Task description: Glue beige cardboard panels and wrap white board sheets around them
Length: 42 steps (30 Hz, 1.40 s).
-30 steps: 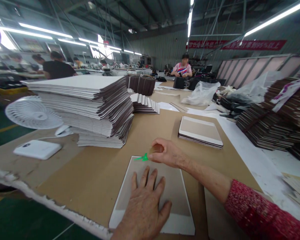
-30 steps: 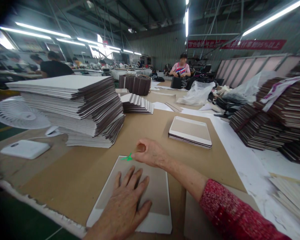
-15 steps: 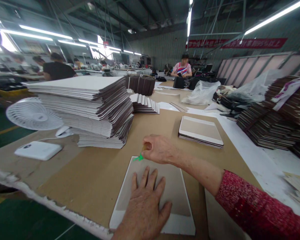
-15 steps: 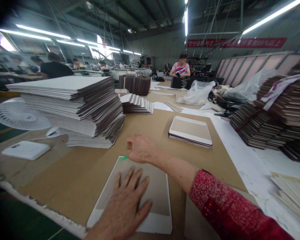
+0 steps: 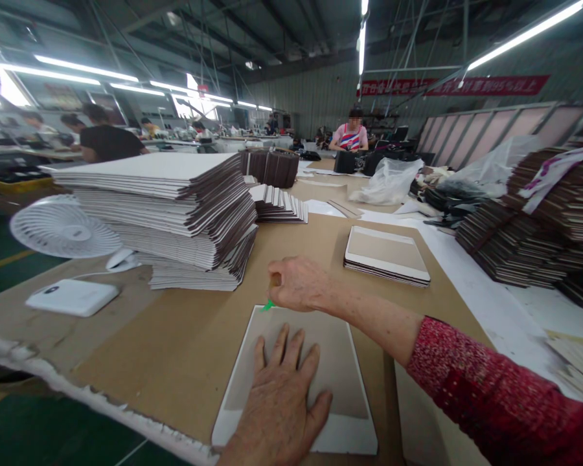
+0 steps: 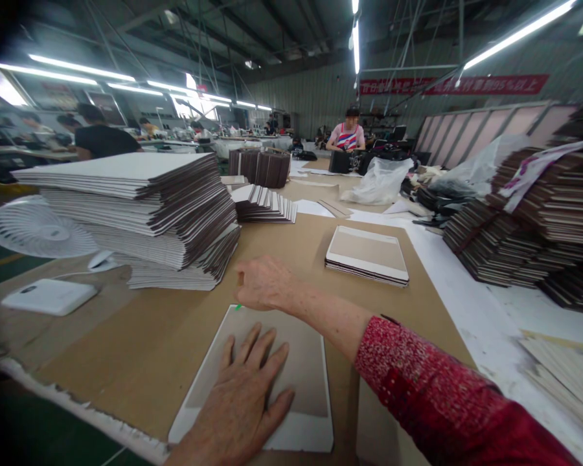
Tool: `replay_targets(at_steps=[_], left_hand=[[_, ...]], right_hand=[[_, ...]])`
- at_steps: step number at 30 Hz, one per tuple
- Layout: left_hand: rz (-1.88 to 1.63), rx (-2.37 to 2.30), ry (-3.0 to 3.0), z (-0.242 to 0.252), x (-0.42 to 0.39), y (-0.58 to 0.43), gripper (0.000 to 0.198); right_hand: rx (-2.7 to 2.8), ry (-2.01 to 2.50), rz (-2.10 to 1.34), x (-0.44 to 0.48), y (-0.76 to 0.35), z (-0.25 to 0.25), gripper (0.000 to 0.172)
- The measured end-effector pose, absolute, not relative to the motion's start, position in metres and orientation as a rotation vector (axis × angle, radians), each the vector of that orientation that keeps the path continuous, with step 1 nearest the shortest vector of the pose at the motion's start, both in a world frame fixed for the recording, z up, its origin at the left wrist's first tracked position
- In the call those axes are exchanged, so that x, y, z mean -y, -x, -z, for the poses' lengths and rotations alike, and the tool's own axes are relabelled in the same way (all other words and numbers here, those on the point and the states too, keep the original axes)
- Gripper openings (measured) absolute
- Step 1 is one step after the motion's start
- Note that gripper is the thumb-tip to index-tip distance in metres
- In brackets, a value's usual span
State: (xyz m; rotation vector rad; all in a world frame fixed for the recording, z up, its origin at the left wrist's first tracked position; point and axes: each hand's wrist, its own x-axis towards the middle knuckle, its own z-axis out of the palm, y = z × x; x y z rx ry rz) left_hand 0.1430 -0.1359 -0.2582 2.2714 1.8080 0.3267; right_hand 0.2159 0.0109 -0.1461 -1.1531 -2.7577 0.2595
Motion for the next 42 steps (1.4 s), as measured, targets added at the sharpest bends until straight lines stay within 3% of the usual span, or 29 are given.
replay_targets(at_steps=[42], left_hand=[[-0.265,-1.849,-2.372,0.259,0.137,-0.146,0.054]], right_hand=[[2.944,1.282,-0.176,-0.010,-0.234,0.115,0.027]])
